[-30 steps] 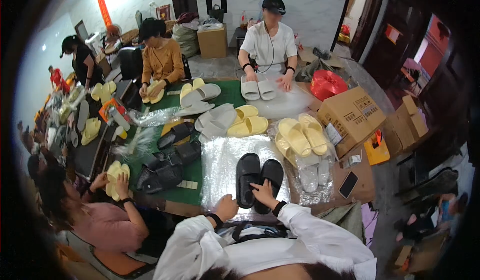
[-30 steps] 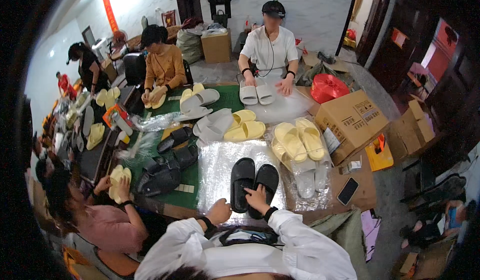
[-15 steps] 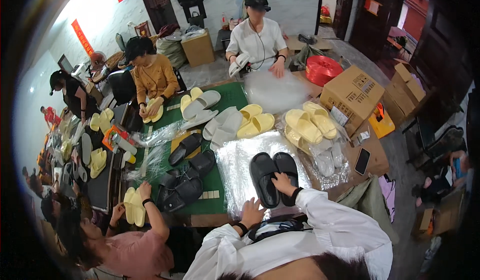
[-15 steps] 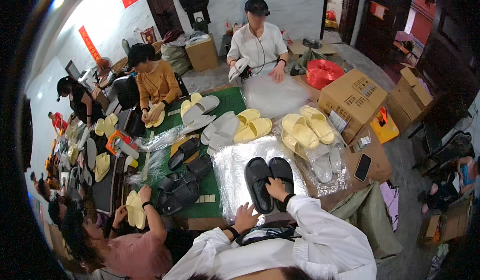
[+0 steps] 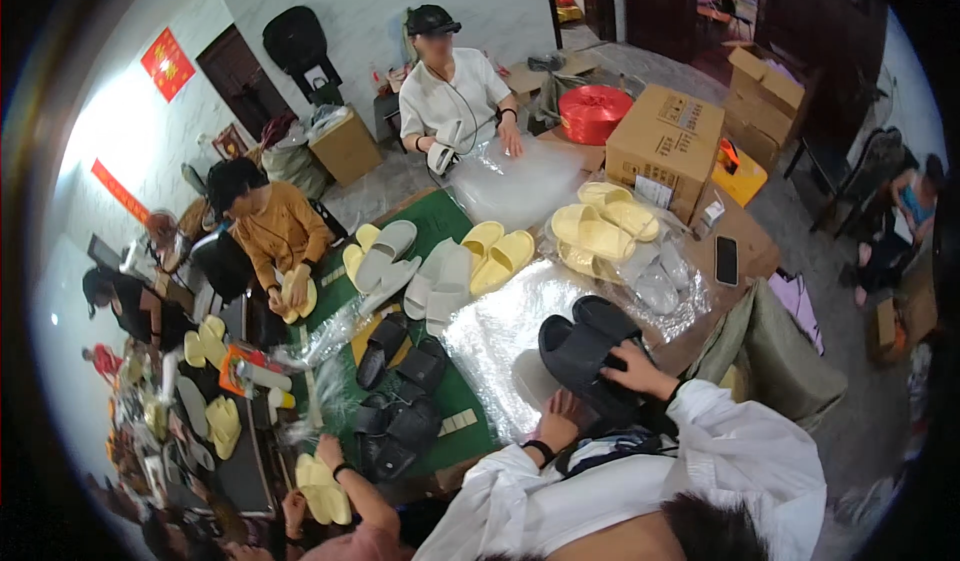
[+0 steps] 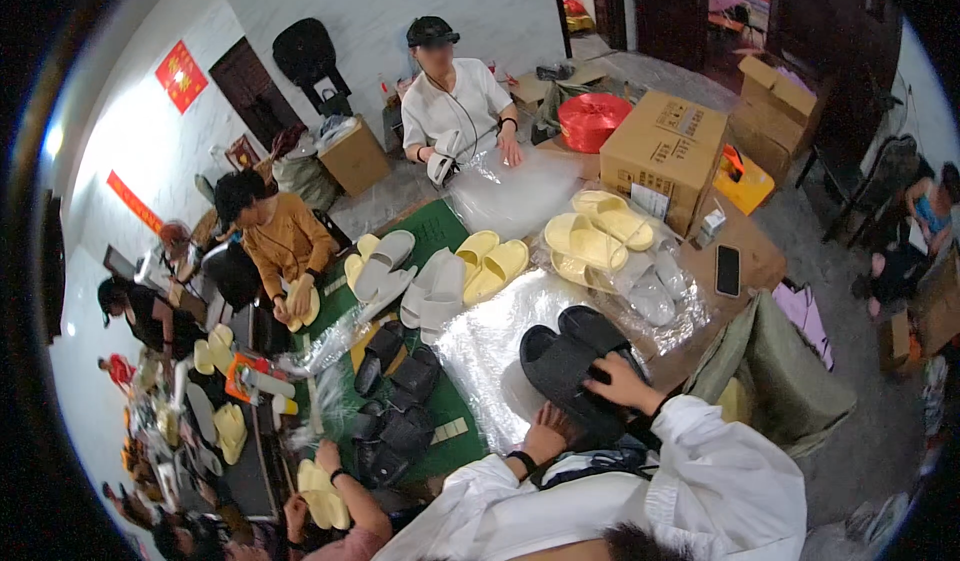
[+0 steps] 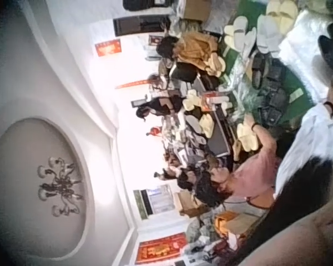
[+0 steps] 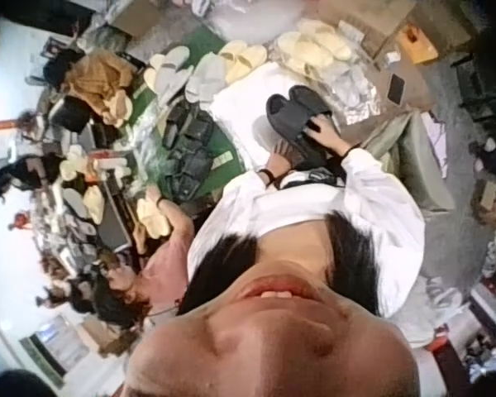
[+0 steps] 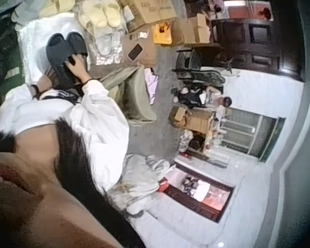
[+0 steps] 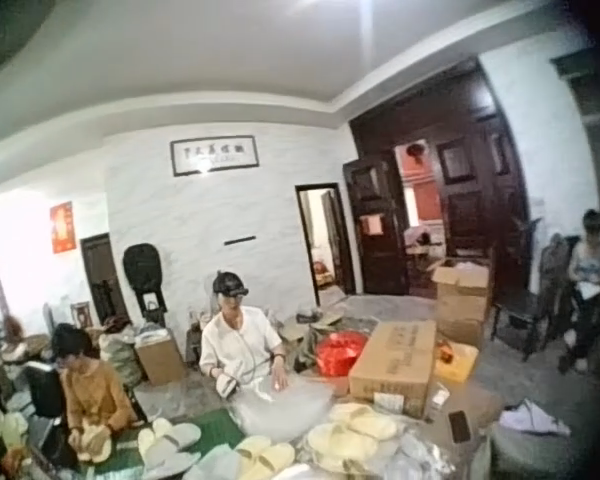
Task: The recorder packages various colors of rubber slippers into clear plastic bags and then places the bagged slippers into a large shipping sack.
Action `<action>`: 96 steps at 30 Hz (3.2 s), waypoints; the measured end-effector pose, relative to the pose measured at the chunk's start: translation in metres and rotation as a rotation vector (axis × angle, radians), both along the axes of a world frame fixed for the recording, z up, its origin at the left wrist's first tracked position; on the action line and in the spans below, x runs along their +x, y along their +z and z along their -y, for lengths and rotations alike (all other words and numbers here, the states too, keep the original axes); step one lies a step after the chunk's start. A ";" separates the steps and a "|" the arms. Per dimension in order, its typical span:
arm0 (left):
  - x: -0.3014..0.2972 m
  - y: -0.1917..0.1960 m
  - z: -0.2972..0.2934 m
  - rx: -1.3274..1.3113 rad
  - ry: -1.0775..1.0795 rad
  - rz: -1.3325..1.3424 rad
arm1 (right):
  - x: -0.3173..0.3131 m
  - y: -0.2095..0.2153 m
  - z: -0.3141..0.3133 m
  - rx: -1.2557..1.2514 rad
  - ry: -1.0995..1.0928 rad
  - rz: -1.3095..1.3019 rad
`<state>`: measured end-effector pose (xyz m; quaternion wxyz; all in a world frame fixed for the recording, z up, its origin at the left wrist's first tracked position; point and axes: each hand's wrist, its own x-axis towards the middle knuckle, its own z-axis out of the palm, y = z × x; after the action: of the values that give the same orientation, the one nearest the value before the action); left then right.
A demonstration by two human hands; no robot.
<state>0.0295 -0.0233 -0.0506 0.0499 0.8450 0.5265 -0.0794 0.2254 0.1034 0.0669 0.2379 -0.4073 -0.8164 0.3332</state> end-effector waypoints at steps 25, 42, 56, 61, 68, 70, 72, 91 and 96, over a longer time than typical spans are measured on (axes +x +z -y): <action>-0.035 0.017 -0.009 0.331 0.391 0.434 | 0.054 0.027 -0.059 -0.833 0.410 -0.205; -0.034 0.113 -0.046 0.254 0.653 0.725 | 0.023 -0.012 -0.073 -0.863 0.272 0.029; 0.002 0.134 -0.056 0.425 0.664 0.466 | 0.006 -0.026 -0.054 0.127 0.165 0.062; 0.006 0.127 -0.053 0.478 0.647 0.395 | -0.019 0.022 -0.024 0.136 0.206 0.171; 0.019 0.139 -0.043 0.414 0.450 0.336 | -0.027 0.004 -0.012 0.373 0.205 0.285; 0.021 0.132 -0.040 0.481 0.418 0.349 | -0.037 0.023 -0.003 0.219 0.174 0.278; 0.020 0.140 -0.033 0.496 0.371 0.373 | -0.043 0.024 -0.002 0.239 0.190 0.273; 0.018 0.159 -0.026 0.281 0.104 0.706 | -0.078 -0.083 -0.077 0.758 -0.094 0.457; 0.015 0.163 -0.020 0.264 0.062 0.673 | -0.114 0.008 -0.036 0.318 -0.212 0.402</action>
<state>0.0447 -0.0031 0.1121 0.1133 0.8066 0.5118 0.2732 0.1115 0.1393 0.0748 0.1655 -0.5060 -0.8420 0.0866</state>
